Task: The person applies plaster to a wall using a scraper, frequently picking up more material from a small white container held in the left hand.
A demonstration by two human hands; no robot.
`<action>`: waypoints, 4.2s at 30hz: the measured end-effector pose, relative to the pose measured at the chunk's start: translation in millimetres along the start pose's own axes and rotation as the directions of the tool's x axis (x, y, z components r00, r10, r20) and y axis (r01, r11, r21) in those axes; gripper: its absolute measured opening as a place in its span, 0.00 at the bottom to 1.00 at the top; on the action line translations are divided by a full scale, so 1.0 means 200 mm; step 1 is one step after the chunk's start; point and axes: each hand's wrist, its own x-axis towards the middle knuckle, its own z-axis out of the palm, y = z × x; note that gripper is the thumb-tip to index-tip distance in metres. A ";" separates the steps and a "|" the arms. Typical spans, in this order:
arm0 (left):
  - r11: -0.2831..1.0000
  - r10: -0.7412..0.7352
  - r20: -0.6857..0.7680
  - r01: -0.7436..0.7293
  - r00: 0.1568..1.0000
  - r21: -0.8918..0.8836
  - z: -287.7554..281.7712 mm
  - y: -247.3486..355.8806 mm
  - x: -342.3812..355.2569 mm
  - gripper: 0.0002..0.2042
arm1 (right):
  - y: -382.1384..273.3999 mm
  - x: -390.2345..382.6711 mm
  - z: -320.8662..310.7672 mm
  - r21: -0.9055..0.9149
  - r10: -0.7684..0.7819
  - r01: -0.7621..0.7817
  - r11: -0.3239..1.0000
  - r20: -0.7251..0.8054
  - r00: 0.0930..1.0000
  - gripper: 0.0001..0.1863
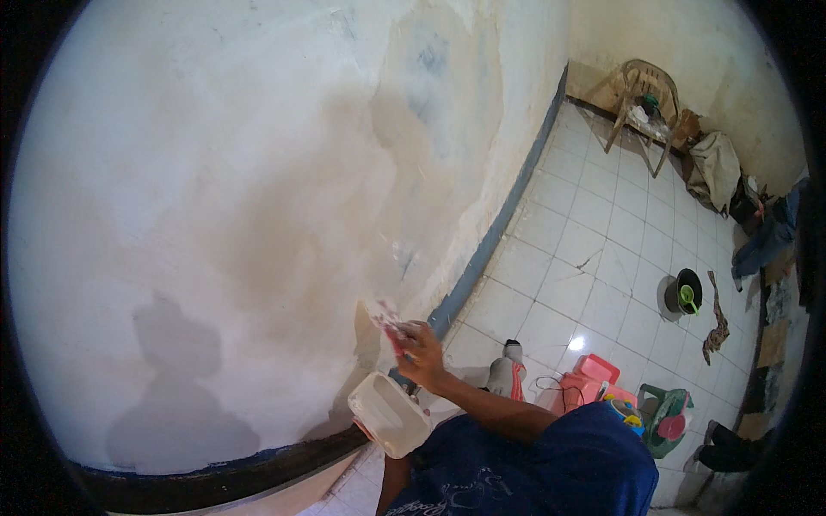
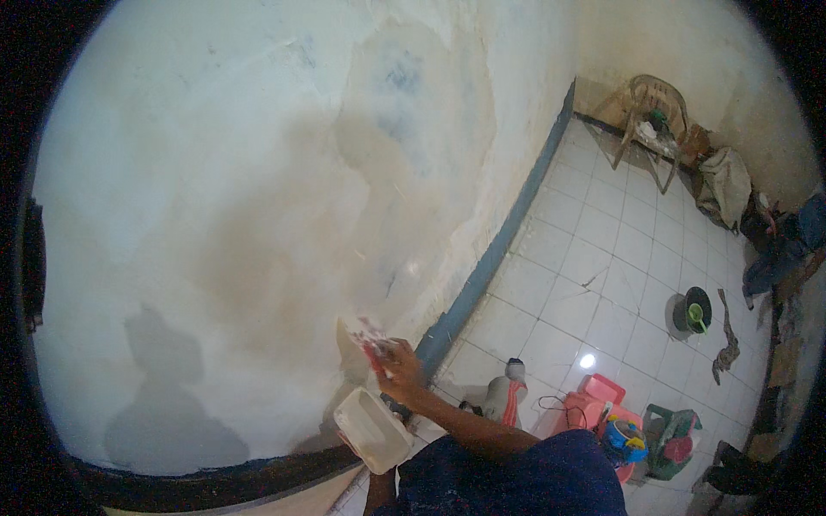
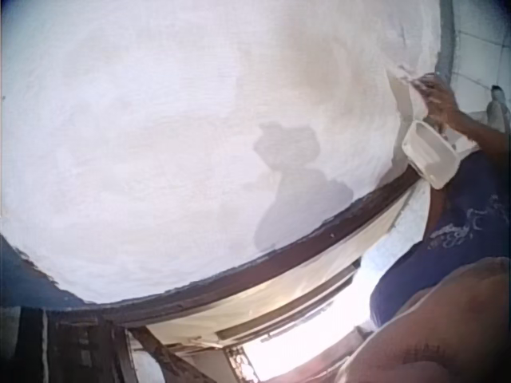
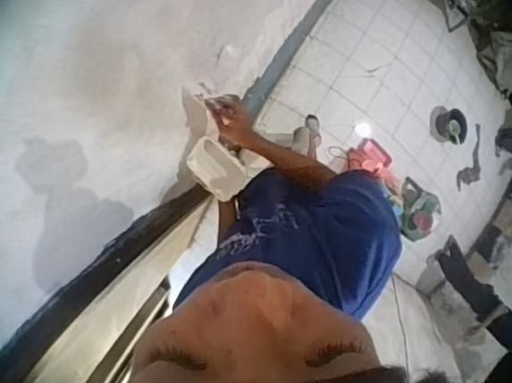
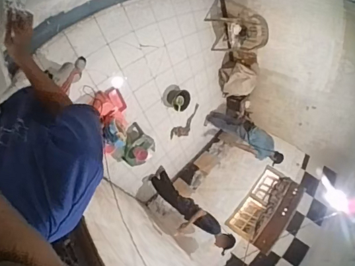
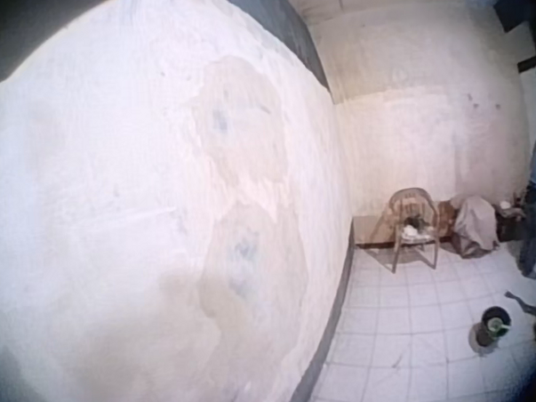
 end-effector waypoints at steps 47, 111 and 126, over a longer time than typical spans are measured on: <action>0.994 0.023 -0.011 -0.021 1.000 0.106 -0.04 0.03 -0.01 0.50 | 0.00 0.53 0.11 -0.217 0.058 -0.078 0.973 -0.097 0.994 0.29; 1.000 0.012 -0.014 -0.012 1.000 0.021 0.07 0.02 0.00 0.52 | 0.47 -0.01 0.32 -0.057 0.148 -0.164 0.985 -0.220 0.964 0.21; 0.992 0.052 0.004 -0.052 0.999 0.115 -0.03 0.08 -0.04 0.49 | 0.48 0.03 -0.06 0.063 0.224 -0.216 0.974 -0.352 0.909 0.19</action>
